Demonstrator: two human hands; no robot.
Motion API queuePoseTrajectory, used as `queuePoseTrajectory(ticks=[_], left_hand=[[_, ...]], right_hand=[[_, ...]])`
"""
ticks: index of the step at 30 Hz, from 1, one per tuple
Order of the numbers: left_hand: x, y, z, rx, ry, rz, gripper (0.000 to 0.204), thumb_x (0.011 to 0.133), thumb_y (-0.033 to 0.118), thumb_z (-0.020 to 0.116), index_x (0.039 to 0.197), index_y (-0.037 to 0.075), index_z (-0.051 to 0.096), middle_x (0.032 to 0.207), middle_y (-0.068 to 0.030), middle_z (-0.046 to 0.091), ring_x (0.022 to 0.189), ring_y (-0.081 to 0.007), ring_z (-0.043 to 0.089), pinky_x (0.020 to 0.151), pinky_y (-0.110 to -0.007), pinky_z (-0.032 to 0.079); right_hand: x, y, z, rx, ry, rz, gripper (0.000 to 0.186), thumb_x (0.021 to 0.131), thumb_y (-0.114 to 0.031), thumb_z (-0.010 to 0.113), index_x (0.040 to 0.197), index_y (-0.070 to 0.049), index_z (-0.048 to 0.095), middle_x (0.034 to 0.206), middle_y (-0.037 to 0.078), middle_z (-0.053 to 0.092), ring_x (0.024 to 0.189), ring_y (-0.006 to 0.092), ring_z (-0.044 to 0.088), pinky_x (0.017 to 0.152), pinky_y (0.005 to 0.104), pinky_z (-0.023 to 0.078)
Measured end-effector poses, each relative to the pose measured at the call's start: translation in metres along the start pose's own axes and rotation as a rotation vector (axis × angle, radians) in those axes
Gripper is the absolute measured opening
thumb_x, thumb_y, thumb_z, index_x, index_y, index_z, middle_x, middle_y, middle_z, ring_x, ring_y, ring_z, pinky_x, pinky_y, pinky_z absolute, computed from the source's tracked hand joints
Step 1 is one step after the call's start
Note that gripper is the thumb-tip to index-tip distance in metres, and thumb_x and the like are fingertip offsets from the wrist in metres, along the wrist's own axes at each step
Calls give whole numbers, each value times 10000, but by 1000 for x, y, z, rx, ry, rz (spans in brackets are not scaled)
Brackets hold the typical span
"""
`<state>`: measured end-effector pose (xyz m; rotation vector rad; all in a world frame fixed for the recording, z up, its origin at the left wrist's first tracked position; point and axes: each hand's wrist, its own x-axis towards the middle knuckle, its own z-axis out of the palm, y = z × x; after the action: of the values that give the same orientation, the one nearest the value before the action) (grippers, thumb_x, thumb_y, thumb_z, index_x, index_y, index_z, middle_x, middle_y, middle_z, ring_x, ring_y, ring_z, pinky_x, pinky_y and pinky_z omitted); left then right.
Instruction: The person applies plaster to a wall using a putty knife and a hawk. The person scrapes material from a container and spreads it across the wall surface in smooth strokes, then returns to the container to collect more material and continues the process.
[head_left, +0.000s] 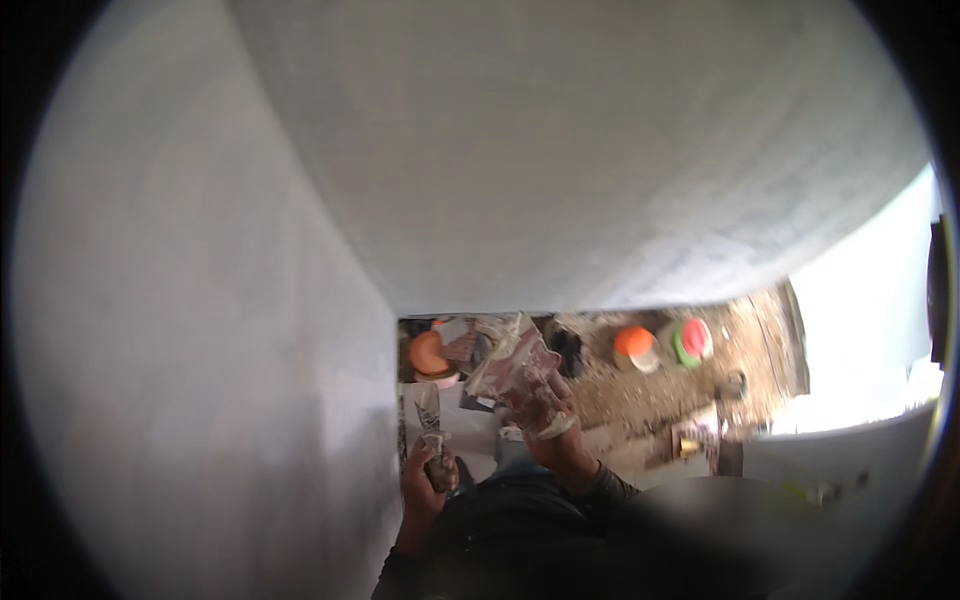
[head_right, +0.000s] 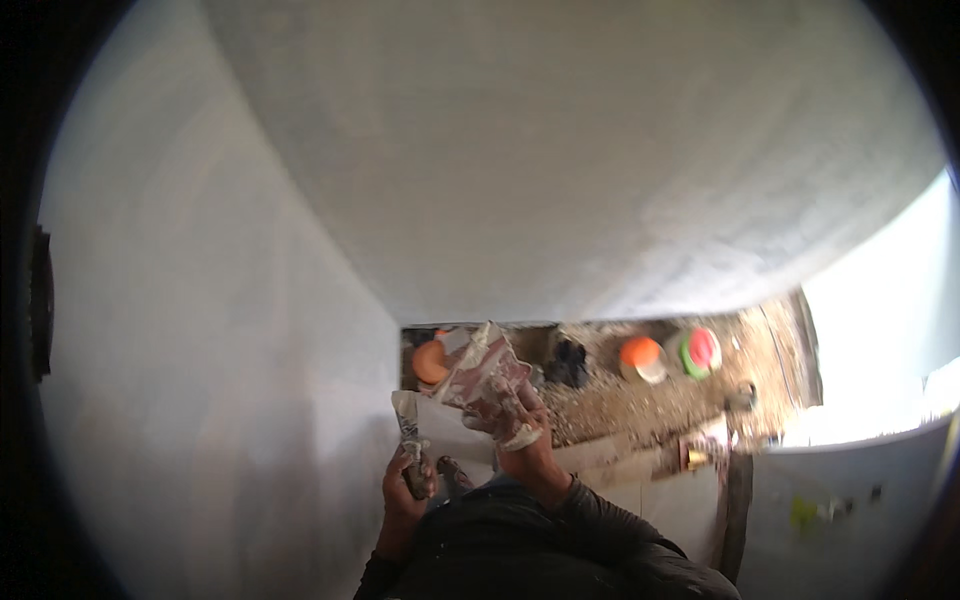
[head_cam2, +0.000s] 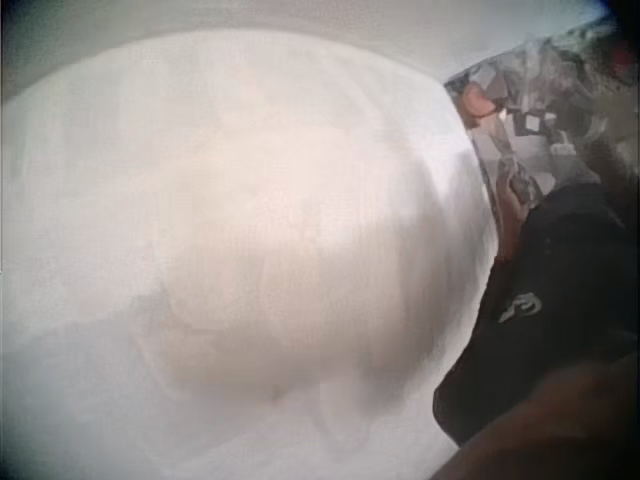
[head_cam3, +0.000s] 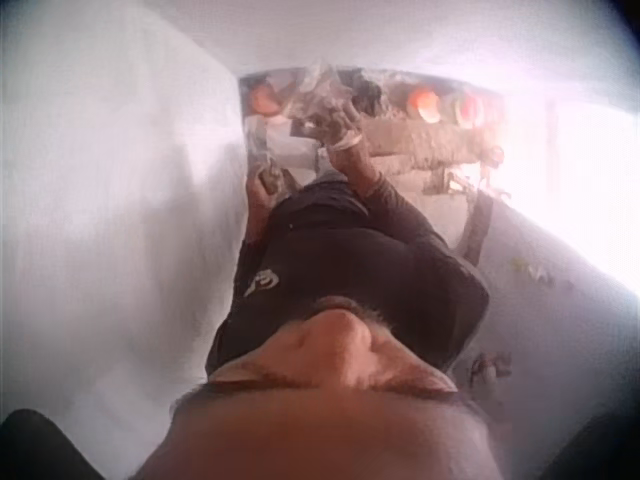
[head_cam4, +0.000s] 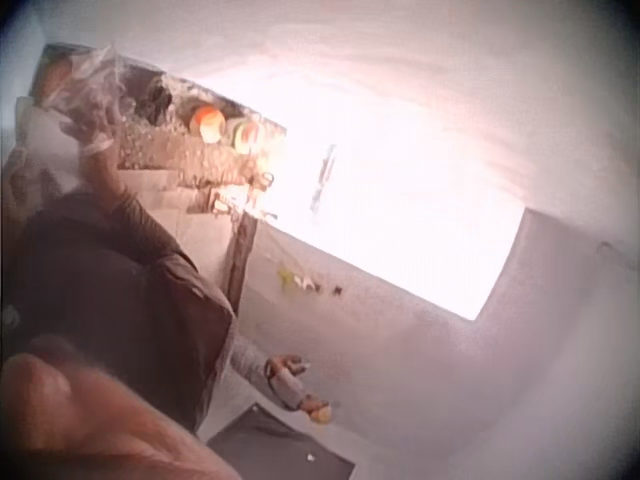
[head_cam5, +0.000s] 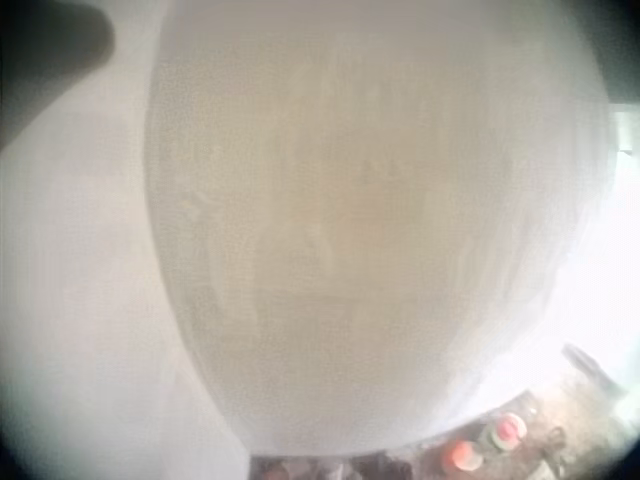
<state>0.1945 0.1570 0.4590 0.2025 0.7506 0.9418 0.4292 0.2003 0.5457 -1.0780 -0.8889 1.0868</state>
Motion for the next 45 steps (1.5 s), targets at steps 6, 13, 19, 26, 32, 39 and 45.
queuePoseTrajectory(ticks=[6,13,19,26,32,39,45], left_hand=[[40,-18,-26,357,-298,-268,357,966,282,513,1205,19,542,833,-93,612,571,-166,586,468,-296,488],[13,32,80,564,-615,-287,402,1001,303,508,1251,-9,549,910,-81,623,642,-135,608,524,-263,502],[-10,48,112,503,-739,-204,281,1063,300,494,1095,30,561,769,-12,568,565,-64,500,487,-217,378],[-10,57,96,441,-887,-101,152,1077,197,451,1038,56,492,765,11,490,601,-50,447,520,-222,355],[-24,65,95,213,-901,-196,83,1074,132,445,1013,76,453,772,16,441,610,-66,416,523,-245,346],[-27,69,87,158,-943,-283,85,1041,151,498,1041,67,507,819,13,493,722,-75,476,614,-250,389],[-41,68,84,320,-807,-162,460,961,316,596,1250,-41,561,972,-87,644,743,-127,588,613,-254,446]], right_hand=[[-24,20,-7,265,289,-98,311,1031,-95,573,1305,53,579,1204,89,663,1043,166,670,892,311,558],[0,-127,14,-915,227,-688,305,931,16,648,1236,36,635,1083,170,721,990,255,720,856,345,564],[8,-176,48,-971,-52,-721,319,867,40,699,1179,-17,666,1036,161,730,904,303,739,762,376,594],[22,-182,70,-1199,-257,-961,352,819,11,720,1165,-44,685,1062,133,736,910,299,743,762,386,615],[28,-189,83,-1246,-387,-1141,463,738,-29,749,1194,-60,678,1131,124,726,962,310,739,786,415,634],[21,-192,79,-1194,-444,-1232,419,787,-113,748,1196,-57,675,1121,123,730,990,311,740,798,433,633],[15,-196,73,-1120,-248,-1316,330,904,-92,709,1226,-43,653,1085,138,738,976,302,745,798,406,622]])
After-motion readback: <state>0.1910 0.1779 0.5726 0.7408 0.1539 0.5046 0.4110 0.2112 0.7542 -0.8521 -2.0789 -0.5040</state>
